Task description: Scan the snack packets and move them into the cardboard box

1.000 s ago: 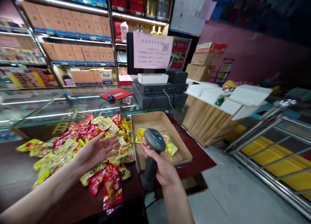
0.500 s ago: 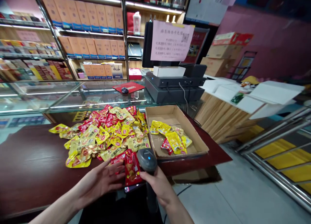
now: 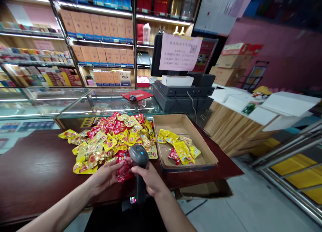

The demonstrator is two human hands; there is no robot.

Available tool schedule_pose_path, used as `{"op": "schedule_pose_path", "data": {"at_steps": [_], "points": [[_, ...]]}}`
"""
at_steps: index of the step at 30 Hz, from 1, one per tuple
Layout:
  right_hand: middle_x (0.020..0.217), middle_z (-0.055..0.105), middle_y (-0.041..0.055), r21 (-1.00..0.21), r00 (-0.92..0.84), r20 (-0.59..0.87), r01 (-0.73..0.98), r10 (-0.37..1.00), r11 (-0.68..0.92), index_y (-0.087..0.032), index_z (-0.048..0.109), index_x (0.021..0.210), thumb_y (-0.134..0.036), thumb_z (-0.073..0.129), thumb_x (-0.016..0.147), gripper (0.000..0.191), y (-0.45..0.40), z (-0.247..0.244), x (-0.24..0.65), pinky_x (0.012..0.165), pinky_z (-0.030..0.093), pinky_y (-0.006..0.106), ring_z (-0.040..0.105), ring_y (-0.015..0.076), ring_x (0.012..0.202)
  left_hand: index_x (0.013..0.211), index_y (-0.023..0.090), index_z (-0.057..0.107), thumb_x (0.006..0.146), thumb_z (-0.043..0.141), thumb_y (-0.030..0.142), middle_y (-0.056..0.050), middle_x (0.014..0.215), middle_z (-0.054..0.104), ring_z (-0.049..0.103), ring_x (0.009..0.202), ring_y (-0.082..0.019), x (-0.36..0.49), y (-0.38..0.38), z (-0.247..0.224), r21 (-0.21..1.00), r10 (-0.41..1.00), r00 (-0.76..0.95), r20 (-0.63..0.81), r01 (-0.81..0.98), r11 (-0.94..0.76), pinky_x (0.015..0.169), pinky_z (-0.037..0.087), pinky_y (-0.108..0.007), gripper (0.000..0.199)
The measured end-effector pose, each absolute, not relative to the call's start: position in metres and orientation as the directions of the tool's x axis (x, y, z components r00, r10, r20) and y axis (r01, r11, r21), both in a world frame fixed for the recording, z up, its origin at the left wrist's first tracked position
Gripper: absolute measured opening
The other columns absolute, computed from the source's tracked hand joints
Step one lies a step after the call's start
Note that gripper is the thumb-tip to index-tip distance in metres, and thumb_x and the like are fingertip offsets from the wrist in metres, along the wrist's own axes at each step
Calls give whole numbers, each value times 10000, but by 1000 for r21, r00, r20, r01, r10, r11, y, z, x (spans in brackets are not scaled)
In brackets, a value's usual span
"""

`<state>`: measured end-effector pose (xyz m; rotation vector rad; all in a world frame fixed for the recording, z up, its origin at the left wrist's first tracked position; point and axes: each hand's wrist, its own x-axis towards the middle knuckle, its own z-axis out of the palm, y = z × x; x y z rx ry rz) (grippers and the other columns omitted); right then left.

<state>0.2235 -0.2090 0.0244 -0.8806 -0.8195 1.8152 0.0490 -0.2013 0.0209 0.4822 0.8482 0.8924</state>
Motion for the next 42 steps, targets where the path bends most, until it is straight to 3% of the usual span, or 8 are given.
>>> {"op": "schedule_pose_path", "data": {"at_steps": [7, 10, 17, 25, 28, 31, 34, 42], "points": [[881, 702, 44, -926, -164, -147, -324, 975, -194, -163, 696, 888, -205, 754, 574, 321, -151, 47, 215, 914, 404, 351, 607, 205, 909, 873, 112, 576, 773, 619, 82, -100, 817, 701, 685, 717, -196, 27, -130, 35, 695, 827, 326, -458, -448, 562, 745, 557, -377, 113], [839, 695, 31, -933, -192, -138, -303, 972, -193, -164, 690, 874, -206, 738, 588, 293, -133, 53, 213, 838, 428, 302, 606, 178, 837, 881, 101, 590, 789, 603, 98, -106, 807, 700, 681, 698, -191, 24, -105, 40, 692, 821, 352, -450, -443, 569, 728, 563, -377, 92], [728, 670, 3, -950, -157, -187, -221, 970, -219, -166, 663, 795, -188, 704, 581, 219, -107, 60, 200, 690, 444, 259, 580, 134, 676, 780, 122, 608, 701, 720, 154, -61, 758, 690, 652, 610, -139, 24, -56, 47, 831, 895, 269, -357, -346, 436, 580, 552, -253, 141], [967, 693, 34, -995, -70, 103, -2, 992, 103, -193, 657, 956, -288, 692, 648, 324, -83, 82, 193, 823, 477, 332, 623, 198, 897, 819, 123, 666, 605, 795, 259, -32, 686, 678, 620, 576, -114, 22, -11, 63, 944, 959, 195, -206, -220, 247, 550, 499, -207, 284], [799, 691, 59, -1000, -133, 16, -9, 991, 15, -162, 649, 838, -355, 660, 680, 250, -84, 92, 187, 571, 517, 307, 639, 188, 649, 816, 135, 663, 591, 800, 228, -5, 615, 659, 590, 510, -100, 24, -6, 71, 941, 963, 215, -164, -259, 219, 507, 475, -197, 279], [543, 609, 29, -997, -180, -74, -19, 981, -79, -156, 615, 683, -391, 630, 705, 236, -89, 94, 179, 397, 445, 263, 550, 146, 425, 825, 142, 662, 599, 792, 210, 3, 614, 659, 576, 485, -92, 24, -4, 72, 935, 959, 239, -155, -279, 221, 481, 457, -190, 269], [437, 537, 2, -995, -179, -86, -29, 980, -93, -166, 591, 612, -386, 637, 701, 241, -92, 89, 174, 360, 411, 251, 487, 123, 352, 810, 137, 661, 615, 780, 201, -6, 629, 664, 588, 508, -99, 23, -3, 67, 929, 955, 248, -165, -287, 235, 493, 463, -194, 238], [418, 529, 2, -995, -191, -79, -39, 978, -88, -177, 595, 584, -411, 649, 692, 263, -91, 84, 174, 364, 393, 253, 460, 113, 340, 755, 133, 659, 625, 751, 140, -12, 618, 653, 584, 521, -103, 22, -4, 67, 931, 961, 206, -184, -277, 238, 527, 463, -204, 159]]}}
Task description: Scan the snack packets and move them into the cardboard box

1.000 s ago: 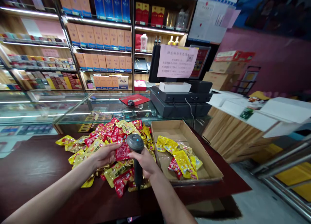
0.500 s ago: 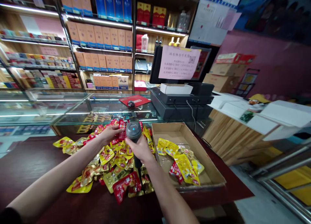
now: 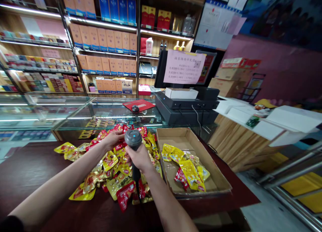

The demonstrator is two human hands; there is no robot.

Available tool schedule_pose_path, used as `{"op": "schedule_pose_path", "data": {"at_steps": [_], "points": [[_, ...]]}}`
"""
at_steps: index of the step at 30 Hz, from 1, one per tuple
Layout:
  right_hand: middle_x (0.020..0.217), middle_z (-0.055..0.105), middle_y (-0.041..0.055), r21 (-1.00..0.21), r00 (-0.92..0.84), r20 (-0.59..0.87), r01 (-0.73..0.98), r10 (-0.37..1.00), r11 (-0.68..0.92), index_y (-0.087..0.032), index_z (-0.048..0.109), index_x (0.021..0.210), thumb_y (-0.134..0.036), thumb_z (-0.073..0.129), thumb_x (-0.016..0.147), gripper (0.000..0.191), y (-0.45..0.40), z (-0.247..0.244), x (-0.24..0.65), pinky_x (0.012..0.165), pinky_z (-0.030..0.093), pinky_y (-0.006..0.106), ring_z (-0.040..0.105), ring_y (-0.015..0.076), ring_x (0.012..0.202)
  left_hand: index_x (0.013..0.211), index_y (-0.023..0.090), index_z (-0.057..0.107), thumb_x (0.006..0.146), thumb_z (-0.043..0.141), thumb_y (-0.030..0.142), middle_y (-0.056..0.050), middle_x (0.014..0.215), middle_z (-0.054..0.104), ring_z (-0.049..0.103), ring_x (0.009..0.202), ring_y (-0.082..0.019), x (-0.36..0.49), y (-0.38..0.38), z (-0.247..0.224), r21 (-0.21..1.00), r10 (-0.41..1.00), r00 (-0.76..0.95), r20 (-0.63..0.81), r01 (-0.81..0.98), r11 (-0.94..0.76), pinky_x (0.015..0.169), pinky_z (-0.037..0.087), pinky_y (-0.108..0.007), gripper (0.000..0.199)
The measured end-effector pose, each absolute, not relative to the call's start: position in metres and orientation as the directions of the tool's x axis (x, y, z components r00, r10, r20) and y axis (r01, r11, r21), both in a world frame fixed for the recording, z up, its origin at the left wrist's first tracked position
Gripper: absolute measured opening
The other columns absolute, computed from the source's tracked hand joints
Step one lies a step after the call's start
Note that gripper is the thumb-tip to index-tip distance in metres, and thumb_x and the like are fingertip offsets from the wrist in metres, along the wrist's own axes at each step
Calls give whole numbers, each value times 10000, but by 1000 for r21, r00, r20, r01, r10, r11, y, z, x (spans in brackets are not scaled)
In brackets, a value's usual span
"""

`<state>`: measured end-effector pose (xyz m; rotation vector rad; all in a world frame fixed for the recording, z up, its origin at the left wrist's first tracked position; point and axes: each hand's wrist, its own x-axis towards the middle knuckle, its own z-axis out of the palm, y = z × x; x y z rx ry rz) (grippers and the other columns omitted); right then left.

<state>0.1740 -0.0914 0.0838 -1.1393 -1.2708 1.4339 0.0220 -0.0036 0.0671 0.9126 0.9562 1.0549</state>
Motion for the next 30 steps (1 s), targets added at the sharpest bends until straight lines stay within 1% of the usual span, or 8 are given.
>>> {"op": "schedule_pose_path", "data": {"at_steps": [5, 10, 12, 15, 17, 21, 25, 30], "points": [[422, 534, 3, -995, -174, -74, -46, 982, -83, -187, 580, 560, -398, 648, 685, 254, -93, 88, 173, 371, 393, 259, 468, 117, 349, 784, 121, 672, 607, 735, 99, -30, 639, 663, 584, 546, -119, 25, -4, 67, 937, 955, 264, -135, -278, 210, 578, 465, -228, 189], [451, 554, 7, -997, -175, -68, -21, 982, -73, -171, 610, 613, -378, 611, 703, 225, -96, 92, 175, 400, 402, 266, 477, 122, 373, 730, 115, 652, 626, 733, 113, -30, 619, 654, 571, 523, -107, 25, -4, 66, 937, 955, 264, -133, -280, 208, 544, 453, -212, 131], [586, 631, 22, -999, -126, 3, -53, 992, -4, -160, 654, 725, -341, 628, 687, 187, -94, 90, 179, 484, 447, 272, 549, 138, 482, 712, 121, 642, 642, 737, 140, -32, 626, 656, 586, 531, -113, 25, -6, 67, 931, 953, 250, -169, -278, 238, 541, 469, -217, 119], [828, 689, 16, -988, 6, 99, -116, 995, 99, -174, 672, 858, -261, 668, 642, 232, -87, 87, 189, 697, 477, 275, 616, 155, 728, 755, 125, 645, 659, 743, 163, -46, 696, 678, 619, 581, -126, 26, -13, 72, 912, 934, 266, -238, -270, 310, 578, 504, -232, 142], [815, 690, 10, -982, 27, 18, -186, 999, 23, -174, 675, 839, -229, 681, 617, 229, -82, 85, 197, 733, 473, 272, 618, 154, 753, 787, 115, 649, 671, 738, 157, -65, 750, 688, 632, 618, -131, 29, -19, 76, 896, 908, 323, -267, -264, 357, 622, 522, -244, 151], [757, 680, 28, -886, -38, -223, -410, 974, -218, -166, 676, 803, -209, 703, 592, 216, -80, 88, 216, 656, 494, 253, 618, 136, 668, 823, 108, 641, 732, 691, 184, -90, 817, 688, 648, 703, -155, 40, -30, 83, 847, 841, 449, -302, -278, 453, 708, 533, -280, 128], [806, 683, 33, -827, -27, -235, -519, 972, -215, -172, 670, 835, -204, 736, 590, 256, -92, 89, 240, 650, 507, 239, 627, 128, 689, 865, 143, 614, 800, 617, 327, -86, 823, 677, 654, 755, -174, 57, -37, 91, 768, 754, 559, -344, -295, 569, 704, 522, -280, 195], [873, 693, 54, -840, 64, -197, -526, 978, -135, -176, 662, 898, -236, 734, 625, 288, -113, 85, 281, 691, 523, 260, 652, 166, 780, 942, 137, 582, 819, 512, 514, -120, 836, 664, 657, 790, -211, 94, -40, 99, 699, 651, 667, -363, -267, 664, 699, 504, -313, 403]]}}
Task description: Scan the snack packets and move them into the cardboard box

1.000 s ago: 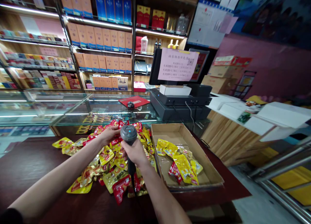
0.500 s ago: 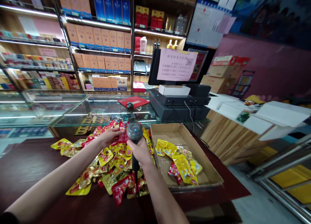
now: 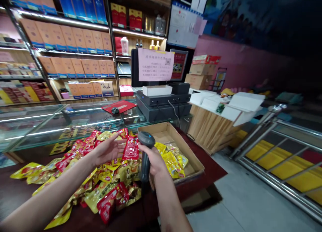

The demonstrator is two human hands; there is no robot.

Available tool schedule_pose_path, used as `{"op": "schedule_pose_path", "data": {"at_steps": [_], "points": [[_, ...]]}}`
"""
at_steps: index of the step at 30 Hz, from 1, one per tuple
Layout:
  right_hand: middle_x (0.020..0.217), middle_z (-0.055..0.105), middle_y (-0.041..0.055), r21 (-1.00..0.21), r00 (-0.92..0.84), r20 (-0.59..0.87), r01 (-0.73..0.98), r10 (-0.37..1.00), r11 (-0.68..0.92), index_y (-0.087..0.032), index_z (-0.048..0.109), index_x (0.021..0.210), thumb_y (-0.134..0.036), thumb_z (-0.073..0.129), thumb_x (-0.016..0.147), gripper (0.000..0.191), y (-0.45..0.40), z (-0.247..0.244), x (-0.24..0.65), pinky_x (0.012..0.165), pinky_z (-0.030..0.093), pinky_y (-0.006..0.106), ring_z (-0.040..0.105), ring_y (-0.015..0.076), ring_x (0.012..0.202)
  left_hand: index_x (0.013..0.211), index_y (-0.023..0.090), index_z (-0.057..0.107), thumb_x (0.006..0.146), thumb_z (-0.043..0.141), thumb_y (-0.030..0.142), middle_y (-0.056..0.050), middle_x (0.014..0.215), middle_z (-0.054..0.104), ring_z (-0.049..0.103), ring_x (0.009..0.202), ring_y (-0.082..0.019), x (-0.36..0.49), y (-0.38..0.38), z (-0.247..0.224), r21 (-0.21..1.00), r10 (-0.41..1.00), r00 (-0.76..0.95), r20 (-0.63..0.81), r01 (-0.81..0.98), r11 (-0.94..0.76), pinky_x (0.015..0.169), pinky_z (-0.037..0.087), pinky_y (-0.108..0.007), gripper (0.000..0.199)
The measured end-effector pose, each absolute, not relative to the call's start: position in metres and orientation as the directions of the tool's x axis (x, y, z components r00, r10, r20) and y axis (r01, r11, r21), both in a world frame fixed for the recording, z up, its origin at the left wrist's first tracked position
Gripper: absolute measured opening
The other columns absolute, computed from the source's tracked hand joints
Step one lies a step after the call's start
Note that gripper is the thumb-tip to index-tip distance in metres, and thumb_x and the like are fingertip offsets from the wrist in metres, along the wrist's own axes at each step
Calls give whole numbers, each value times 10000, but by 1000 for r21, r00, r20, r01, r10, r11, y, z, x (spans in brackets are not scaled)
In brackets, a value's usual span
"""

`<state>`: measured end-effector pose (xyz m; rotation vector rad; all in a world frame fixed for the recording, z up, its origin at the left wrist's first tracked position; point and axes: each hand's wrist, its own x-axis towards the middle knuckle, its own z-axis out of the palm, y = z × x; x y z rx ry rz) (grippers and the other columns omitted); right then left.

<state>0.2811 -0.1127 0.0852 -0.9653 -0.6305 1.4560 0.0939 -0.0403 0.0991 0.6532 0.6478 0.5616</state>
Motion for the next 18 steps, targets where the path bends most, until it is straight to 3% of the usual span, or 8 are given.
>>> {"op": "schedule_pose_path", "data": {"at_steps": [5, 9, 13, 18], "points": [[887, 699, 47, -864, 230, -183, -501, 956, -45, -178, 663, 918, -261, 738, 640, 299, -129, 80, 332, 717, 527, 263, 660, 177, 818, 1090, 101, 550, 823, 440, 578, -164, 958, 643, 640, 866, -245, 152, -41, 99, 680, 542, 768, -341, -197, 707, 744, 486, -353, 557], [979, 695, 65, -850, 339, -184, -526, 923, 23, -182, 661, 955, -254, 748, 634, 340, -142, 76, 368, 797, 525, 302, 652, 211, 913, 1168, 95, 511, 821, 440, 580, -181, 1073, 599, 599, 972, -266, 195, -39, 94, 692, 535, 742, -404, -134, 710, 813, 466, -390, 601], [975, 698, 75, -863, 386, -181, -503, 905, 42, -172, 669, 942, -271, 747, 640, 328, -149, 70, 388, 828, 518, 326, 642, 232, 953, 1222, 102, 480, 805, 468, 584, -195, 1176, 539, 529, 1097, -288, 214, -40, 91, 691, 540, 716, -443, -112, 715, 858, 444, -408, 638], [1028, 687, 80, -879, 351, -162, -476, 922, 26, -178, 669, 967, -290, 744, 638, 356, -145, 69, 379, 836, 521, 346, 629, 253, 997, 1160, 91, 524, 804, 474, 578, -212, 1160, 548, 551, 1065, -288, 199, -41, 87, 694, 556, 712, -428, -135, 707, 850, 444, -410, 605]]}}
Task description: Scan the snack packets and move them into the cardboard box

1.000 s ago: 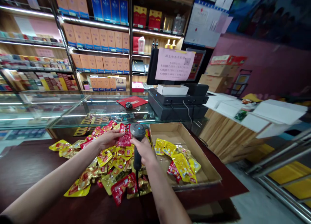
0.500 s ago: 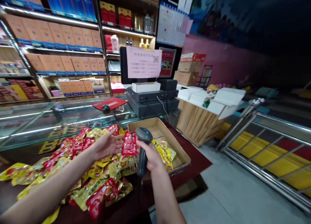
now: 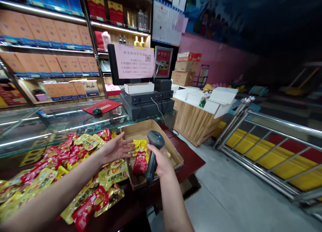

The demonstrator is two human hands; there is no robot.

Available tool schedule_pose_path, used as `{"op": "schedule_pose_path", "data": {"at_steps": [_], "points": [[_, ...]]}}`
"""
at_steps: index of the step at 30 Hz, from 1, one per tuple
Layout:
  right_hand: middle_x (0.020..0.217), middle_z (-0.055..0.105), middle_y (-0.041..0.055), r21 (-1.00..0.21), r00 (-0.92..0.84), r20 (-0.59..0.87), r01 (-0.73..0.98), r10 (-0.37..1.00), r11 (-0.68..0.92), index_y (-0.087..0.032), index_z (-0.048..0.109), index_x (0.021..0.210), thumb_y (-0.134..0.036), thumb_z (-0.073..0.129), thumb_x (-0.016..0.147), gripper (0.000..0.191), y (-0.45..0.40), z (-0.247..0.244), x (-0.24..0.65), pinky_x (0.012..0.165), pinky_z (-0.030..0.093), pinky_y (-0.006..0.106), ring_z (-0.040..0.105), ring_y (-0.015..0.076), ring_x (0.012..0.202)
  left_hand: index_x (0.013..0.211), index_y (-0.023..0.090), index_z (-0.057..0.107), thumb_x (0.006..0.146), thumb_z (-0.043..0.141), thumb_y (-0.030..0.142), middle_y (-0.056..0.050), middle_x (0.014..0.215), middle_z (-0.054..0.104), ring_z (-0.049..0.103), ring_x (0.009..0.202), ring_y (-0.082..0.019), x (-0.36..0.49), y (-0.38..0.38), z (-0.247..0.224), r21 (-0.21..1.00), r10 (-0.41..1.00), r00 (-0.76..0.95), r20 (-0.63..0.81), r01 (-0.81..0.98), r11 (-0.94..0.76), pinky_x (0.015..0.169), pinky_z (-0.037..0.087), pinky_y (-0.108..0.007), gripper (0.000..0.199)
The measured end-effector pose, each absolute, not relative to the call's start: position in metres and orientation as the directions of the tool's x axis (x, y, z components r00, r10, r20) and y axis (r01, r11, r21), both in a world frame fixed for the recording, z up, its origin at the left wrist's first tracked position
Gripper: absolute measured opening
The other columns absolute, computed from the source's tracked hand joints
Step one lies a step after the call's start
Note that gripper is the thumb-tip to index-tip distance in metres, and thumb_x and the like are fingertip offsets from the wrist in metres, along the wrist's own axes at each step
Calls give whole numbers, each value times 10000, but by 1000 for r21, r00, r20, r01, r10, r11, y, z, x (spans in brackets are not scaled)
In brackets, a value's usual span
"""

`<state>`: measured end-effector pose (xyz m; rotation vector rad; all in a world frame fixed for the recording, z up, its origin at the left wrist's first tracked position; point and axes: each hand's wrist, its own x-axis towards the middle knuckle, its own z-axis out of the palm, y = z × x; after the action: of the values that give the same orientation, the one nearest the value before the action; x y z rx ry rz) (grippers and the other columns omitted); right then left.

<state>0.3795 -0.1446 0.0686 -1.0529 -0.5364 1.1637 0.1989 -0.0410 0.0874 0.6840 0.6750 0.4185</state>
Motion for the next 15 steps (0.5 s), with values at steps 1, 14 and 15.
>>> {"op": "schedule_pose_path", "data": {"at_steps": [1, 14, 15], "points": [[1035, 686, 81, -877, 328, -155, -480, 932, 23, -179, 669, 966, -288, 742, 640, 352, -142, 69, 374, 841, 520, 347, 628, 254, 1003, 1136, 92, 537, 805, 468, 584, -209, 1140, 560, 558, 1054, -287, 192, -41, 87, 695, 566, 708, -423, -148, 703, 852, 444, -410, 597], [1020, 684, 57, -904, 55, -176, -404, 983, -139, -194, 686, 900, -269, 757, 597, 321, -95, 80, 265, 874, 476, 308, 612, 209, 1004, 1105, 87, 543, 827, 457, 547, -195, 1140, 589, 556, 1087, -292, 40, -44, 87, 686, 762, 496, -416, -379, 621, 891, 441, -424, 545], [1001, 687, 55, -909, 38, -172, -392, 984, -144, -191, 686, 894, -263, 760, 588, 323, -88, 82, 255, 858, 479, 306, 616, 205, 978, 1108, 85, 539, 823, 465, 546, -195, 1141, 587, 560, 1080, -292, 29, -43, 86, 686, 772, 478, -419, -390, 614, 885, 446, -420, 547]]}}
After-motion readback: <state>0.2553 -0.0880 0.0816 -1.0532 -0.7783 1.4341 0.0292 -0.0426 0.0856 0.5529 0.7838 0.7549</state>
